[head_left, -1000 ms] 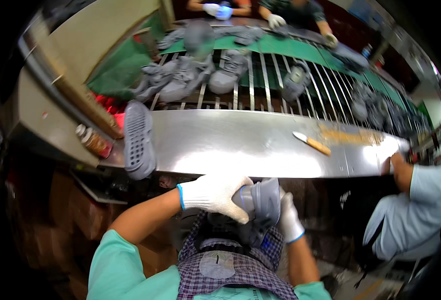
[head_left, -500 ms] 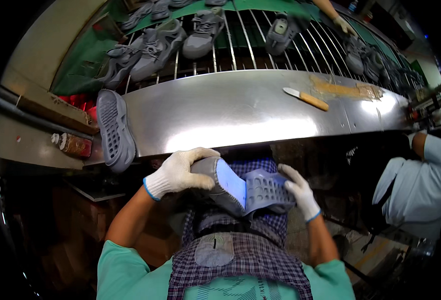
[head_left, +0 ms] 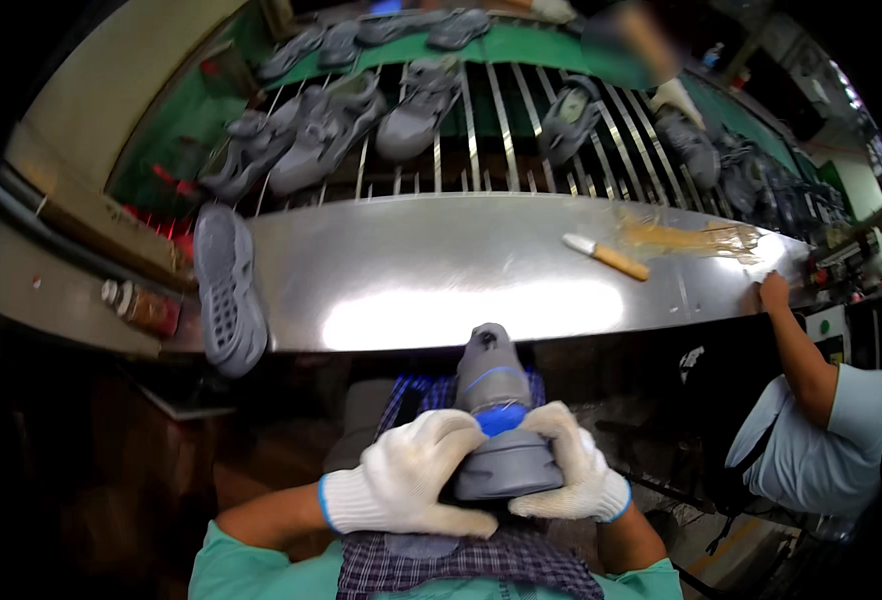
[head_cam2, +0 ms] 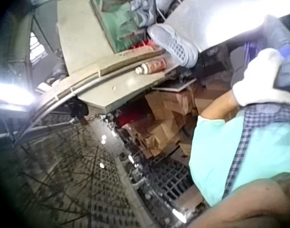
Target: The person processes shoes on a factory line, picking up grey shoes from a conveyor, using a small blade to trim or clean the soles and edges, and placing them back onto the belt.
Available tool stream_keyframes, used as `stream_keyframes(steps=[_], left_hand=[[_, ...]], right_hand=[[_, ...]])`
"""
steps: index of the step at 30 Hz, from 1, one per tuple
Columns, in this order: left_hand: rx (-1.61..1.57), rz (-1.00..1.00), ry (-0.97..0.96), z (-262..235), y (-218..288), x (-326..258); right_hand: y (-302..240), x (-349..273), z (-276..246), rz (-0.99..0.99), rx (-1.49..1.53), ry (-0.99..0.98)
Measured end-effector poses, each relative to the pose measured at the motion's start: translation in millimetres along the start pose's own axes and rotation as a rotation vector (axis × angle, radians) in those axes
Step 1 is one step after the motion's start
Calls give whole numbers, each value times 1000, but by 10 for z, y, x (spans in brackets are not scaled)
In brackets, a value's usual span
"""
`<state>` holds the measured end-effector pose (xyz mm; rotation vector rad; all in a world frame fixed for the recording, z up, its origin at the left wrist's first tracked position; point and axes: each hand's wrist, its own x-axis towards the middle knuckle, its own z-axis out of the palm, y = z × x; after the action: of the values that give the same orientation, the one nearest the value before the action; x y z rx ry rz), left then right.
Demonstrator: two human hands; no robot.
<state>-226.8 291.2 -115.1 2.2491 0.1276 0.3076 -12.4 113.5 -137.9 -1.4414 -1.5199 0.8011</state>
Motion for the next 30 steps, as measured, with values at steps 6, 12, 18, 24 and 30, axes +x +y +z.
stream_keyframes(steps=[6,12,18,24,30], left_hand=[[-236,-13,376,420,-121,-110],[-246,-49,421,436,-327,-58],[-362,-80,353,377,-512,-20],[-447,-127,335,414,-607,-34],[-454,-542,29,670,-825,-447]], right_hand=[[-26,171,25,13,4,55],[78,346,-36,89,71,52],[207,415,39,117,126,73],[275,469,19,156,106,23],[293,409,-111,525,-349,-280]])
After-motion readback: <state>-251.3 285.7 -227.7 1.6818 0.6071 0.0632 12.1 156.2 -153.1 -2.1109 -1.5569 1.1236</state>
